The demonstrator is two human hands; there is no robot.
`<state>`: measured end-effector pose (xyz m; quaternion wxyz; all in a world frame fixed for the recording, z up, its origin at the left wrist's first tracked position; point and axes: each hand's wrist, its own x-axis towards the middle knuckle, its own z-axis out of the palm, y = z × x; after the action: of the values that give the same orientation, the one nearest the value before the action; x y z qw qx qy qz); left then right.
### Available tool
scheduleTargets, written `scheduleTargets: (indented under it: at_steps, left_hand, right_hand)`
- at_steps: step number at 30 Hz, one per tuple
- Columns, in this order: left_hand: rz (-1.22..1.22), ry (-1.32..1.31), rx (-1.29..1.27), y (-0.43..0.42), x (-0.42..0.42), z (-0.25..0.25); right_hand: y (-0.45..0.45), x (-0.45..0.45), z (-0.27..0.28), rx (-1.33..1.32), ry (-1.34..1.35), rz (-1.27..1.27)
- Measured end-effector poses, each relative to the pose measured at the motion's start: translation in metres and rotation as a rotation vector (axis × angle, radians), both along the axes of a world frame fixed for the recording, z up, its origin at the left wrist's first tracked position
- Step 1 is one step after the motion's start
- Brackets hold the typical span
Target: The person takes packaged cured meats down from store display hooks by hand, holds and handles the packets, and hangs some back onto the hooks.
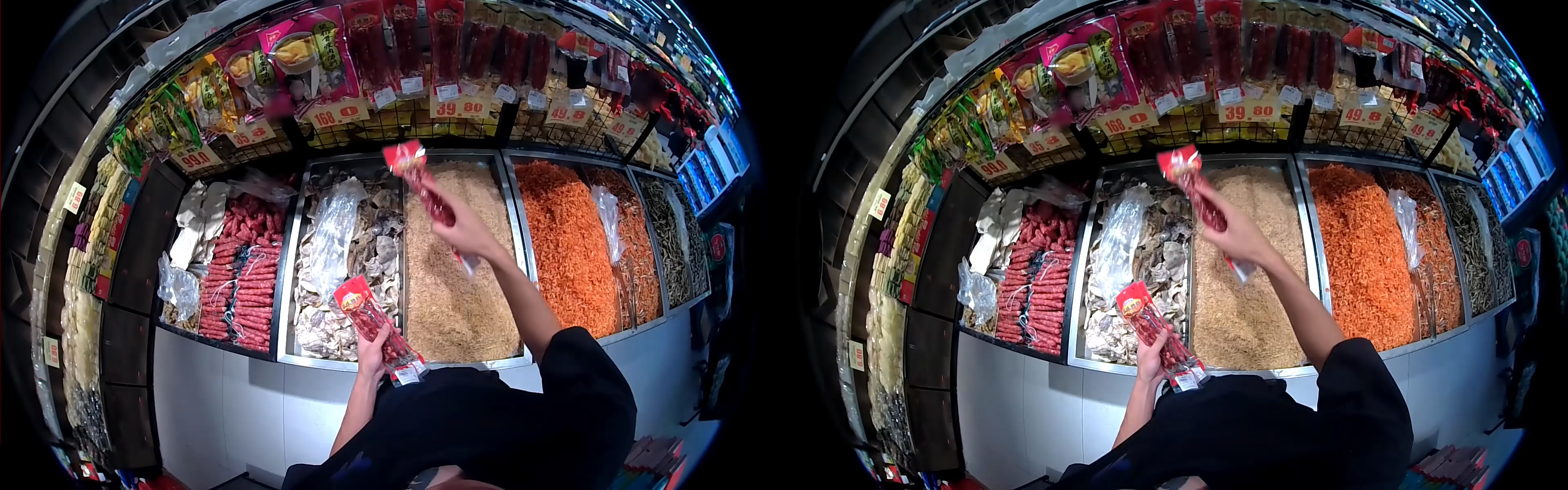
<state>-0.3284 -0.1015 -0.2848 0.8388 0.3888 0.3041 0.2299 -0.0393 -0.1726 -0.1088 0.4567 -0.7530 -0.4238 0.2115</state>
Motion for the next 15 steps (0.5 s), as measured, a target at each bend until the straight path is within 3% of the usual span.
scheduleTargets:
  at_steps: [5,9,15]
  left_hand:
    - [-0.004,-0.04,-0.118,0.009,-0.012,-0.021]
    - [0.05,-0.066,-0.117,0.006,-0.015,-0.005]
    - [0.059,-0.072,-0.159,0.004,-0.018,0.001]
  right_hand:
    - [0.038,0.049,0.09,0.465,-0.355,-0.191]
    - [0.062,0.068,0.133,0.475,-0.48,-0.258]
    - [0.084,0.093,0.141,0.412,-0.597,-0.34]
